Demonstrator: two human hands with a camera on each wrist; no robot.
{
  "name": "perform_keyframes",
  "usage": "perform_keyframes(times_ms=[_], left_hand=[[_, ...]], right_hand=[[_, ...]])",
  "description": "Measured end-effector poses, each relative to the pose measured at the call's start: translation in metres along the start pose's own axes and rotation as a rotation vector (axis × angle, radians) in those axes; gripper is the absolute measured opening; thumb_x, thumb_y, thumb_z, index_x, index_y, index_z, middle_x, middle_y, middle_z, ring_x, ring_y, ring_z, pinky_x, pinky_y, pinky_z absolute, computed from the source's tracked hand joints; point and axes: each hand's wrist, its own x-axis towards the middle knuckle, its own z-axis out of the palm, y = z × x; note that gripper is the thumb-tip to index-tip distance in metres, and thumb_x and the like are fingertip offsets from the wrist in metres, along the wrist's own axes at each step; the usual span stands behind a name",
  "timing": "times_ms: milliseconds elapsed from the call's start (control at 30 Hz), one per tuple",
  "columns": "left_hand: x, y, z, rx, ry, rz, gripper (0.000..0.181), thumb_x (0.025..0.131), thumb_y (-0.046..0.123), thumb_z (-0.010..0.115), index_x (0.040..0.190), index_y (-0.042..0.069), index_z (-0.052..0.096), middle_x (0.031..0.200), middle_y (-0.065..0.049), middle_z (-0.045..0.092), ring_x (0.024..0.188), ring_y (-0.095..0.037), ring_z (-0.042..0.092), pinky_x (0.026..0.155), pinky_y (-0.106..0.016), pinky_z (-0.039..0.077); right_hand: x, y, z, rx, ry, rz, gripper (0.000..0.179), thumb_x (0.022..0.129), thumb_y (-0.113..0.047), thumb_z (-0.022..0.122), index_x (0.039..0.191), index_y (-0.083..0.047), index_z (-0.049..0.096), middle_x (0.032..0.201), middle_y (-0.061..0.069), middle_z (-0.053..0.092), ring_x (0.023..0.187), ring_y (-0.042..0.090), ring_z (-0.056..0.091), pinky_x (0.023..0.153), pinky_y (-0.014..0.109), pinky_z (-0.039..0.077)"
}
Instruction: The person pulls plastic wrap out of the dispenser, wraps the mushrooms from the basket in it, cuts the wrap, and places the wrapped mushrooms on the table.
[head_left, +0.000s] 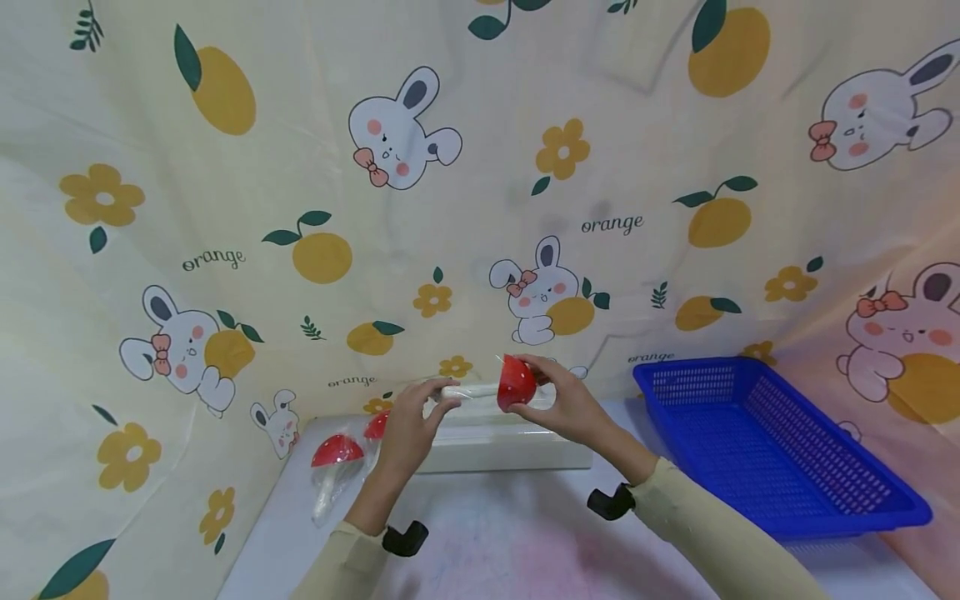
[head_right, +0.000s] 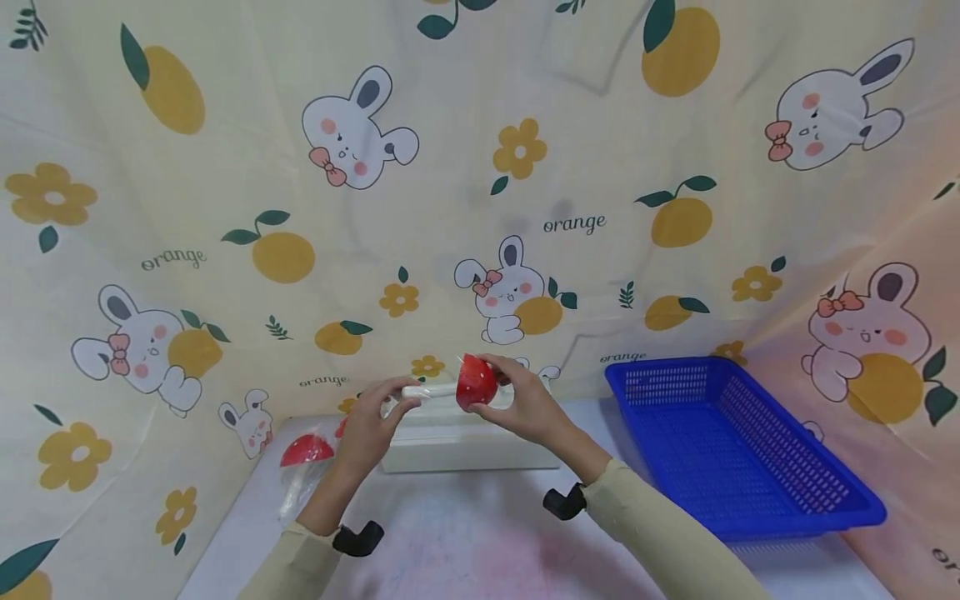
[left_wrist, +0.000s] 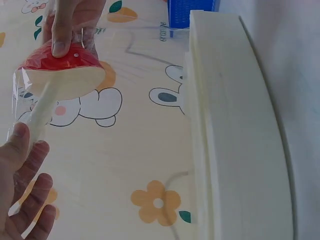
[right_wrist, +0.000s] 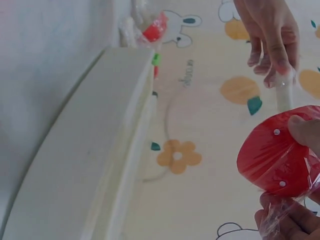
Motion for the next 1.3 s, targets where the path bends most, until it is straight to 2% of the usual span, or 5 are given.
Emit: perform_keyframes(times_ms=[233, 467, 800, 1033, 1300], left_hand=[[0.011, 0.005, 0.0, -0.001, 0.004, -0.017, 0.032, 0.097, 0.026, 0.081, 0.128, 0.017, 0.076, 0.107, -0.002, 0.078, 0.101, -0.024, 0.068, 0.094, -0.046, 0.058], [0.02, 0.013, -0.005, -0.034, 0.023, 0.019, 0.031, 0.098, 0.024, 0.08, 0.127, 0.013, 0.076, 0.104, -0.004, 0.078, 0.095, -0.026, 0.067, 0.087, -0.042, 0.056], [0.031, 0.022, -0.009, -0.018, 0.036, 0.038, 0.031, 0.097, 0.024, 0.08, 0.126, 0.015, 0.076, 0.101, -0.004, 0.078, 0.091, -0.023, 0.064, 0.086, -0.048, 0.056], [0.036, 0.025, -0.013, -0.015, 0.04, 0.033, 0.031, 0.097, 0.026, 0.08, 0.127, 0.018, 0.076, 0.101, -0.002, 0.077, 0.092, -0.021, 0.063, 0.086, -0.039, 0.051], [0.038, 0.03, -0.018, -0.042, 0.049, 0.045, 0.031, 0.097, 0.023, 0.081, 0.127, 0.017, 0.076, 0.1, -0.002, 0.077, 0.092, -0.022, 0.062, 0.086, -0.041, 0.051]], right_hand=[[0.008, 0.0, -0.007, 0.003, 0.021, -0.015, 0.083, 0.085, -0.024, 0.095, 0.156, -0.017, 0.053, 0.14, 0.007, 0.067, 0.118, 0.025, 0.067, 0.097, 0.044, 0.062], [0.015, -0.001, -0.014, -0.002, 0.06, -0.061, 0.082, 0.085, -0.022, 0.095, 0.156, -0.016, 0.053, 0.139, 0.007, 0.068, 0.118, 0.024, 0.066, 0.095, 0.042, 0.062], [0.02, -0.006, -0.023, 0.014, 0.09, -0.079, 0.083, 0.087, -0.024, 0.093, 0.158, -0.019, 0.052, 0.144, 0.005, 0.067, 0.119, 0.024, 0.068, 0.099, 0.042, 0.06], [0.025, -0.009, -0.027, 0.013, 0.115, -0.106, 0.081, 0.087, -0.026, 0.093, 0.157, -0.019, 0.053, 0.142, 0.004, 0.068, 0.117, 0.022, 0.068, 0.1, 0.043, 0.06], [0.029, -0.015, -0.033, 0.027, 0.131, -0.134, 0.082, 0.087, -0.024, 0.093, 0.157, -0.016, 0.053, 0.142, 0.007, 0.068, 0.119, 0.025, 0.068, 0.1, 0.053, 0.059]])
